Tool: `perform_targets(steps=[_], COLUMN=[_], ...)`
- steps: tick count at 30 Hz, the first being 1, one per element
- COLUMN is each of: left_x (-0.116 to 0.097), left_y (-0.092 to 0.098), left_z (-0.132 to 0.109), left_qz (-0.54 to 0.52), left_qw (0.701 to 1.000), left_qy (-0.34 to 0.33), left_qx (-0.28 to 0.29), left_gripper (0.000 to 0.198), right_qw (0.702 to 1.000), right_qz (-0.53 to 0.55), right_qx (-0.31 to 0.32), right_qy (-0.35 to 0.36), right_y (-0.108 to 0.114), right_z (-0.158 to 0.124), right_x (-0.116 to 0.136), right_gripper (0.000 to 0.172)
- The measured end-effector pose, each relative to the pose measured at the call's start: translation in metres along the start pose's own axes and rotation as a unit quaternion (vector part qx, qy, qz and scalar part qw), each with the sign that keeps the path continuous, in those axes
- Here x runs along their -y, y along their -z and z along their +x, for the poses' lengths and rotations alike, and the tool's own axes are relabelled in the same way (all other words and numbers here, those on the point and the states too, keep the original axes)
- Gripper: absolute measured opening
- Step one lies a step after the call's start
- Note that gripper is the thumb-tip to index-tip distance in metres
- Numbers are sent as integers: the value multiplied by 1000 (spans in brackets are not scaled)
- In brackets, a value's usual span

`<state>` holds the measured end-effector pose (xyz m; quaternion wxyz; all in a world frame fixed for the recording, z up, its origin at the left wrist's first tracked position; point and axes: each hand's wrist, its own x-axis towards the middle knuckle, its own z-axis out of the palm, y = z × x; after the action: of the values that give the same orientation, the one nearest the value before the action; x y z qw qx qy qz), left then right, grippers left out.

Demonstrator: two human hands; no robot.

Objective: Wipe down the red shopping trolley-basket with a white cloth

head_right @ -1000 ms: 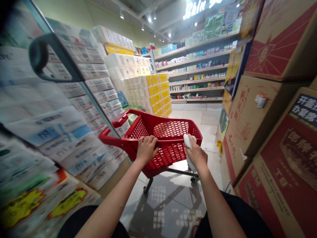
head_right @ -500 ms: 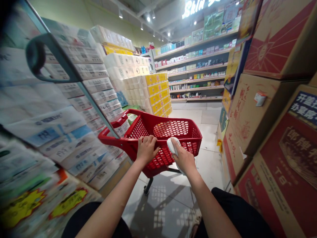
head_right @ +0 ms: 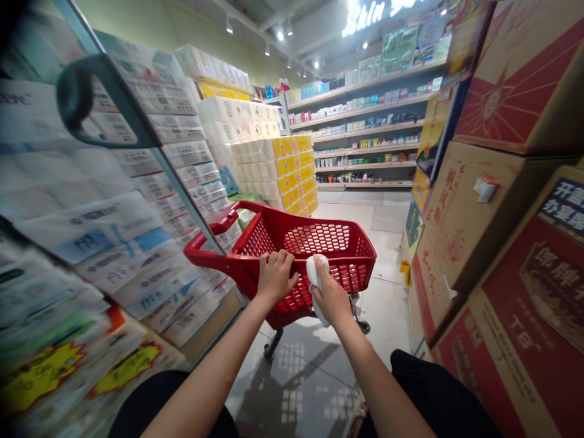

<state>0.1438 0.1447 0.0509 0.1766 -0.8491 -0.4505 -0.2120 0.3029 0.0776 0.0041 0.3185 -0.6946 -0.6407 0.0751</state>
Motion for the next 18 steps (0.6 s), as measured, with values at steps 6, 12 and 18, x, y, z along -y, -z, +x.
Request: perform_targets(steps=[6, 12, 18], left_x=[2, 6, 0], left_y=[1, -1, -1], left_z=[-2, -1, 0], left_qz=[5, 10, -1], left_qw=[1000, 999, 1000], left_qy=[-14, -31, -16], left_qx=[1, -6, -7], left_gripper=[24, 25, 25], right_qw=[998, 993, 993], right_qz=[-48, -83, -41], right_qx=[34, -34, -49], right_qy=[35, -80, -97], right_y=[0, 25, 20], right_z=[1, 13, 11], right_x=[17, -33, -32], right_gripper=[77, 66, 64])
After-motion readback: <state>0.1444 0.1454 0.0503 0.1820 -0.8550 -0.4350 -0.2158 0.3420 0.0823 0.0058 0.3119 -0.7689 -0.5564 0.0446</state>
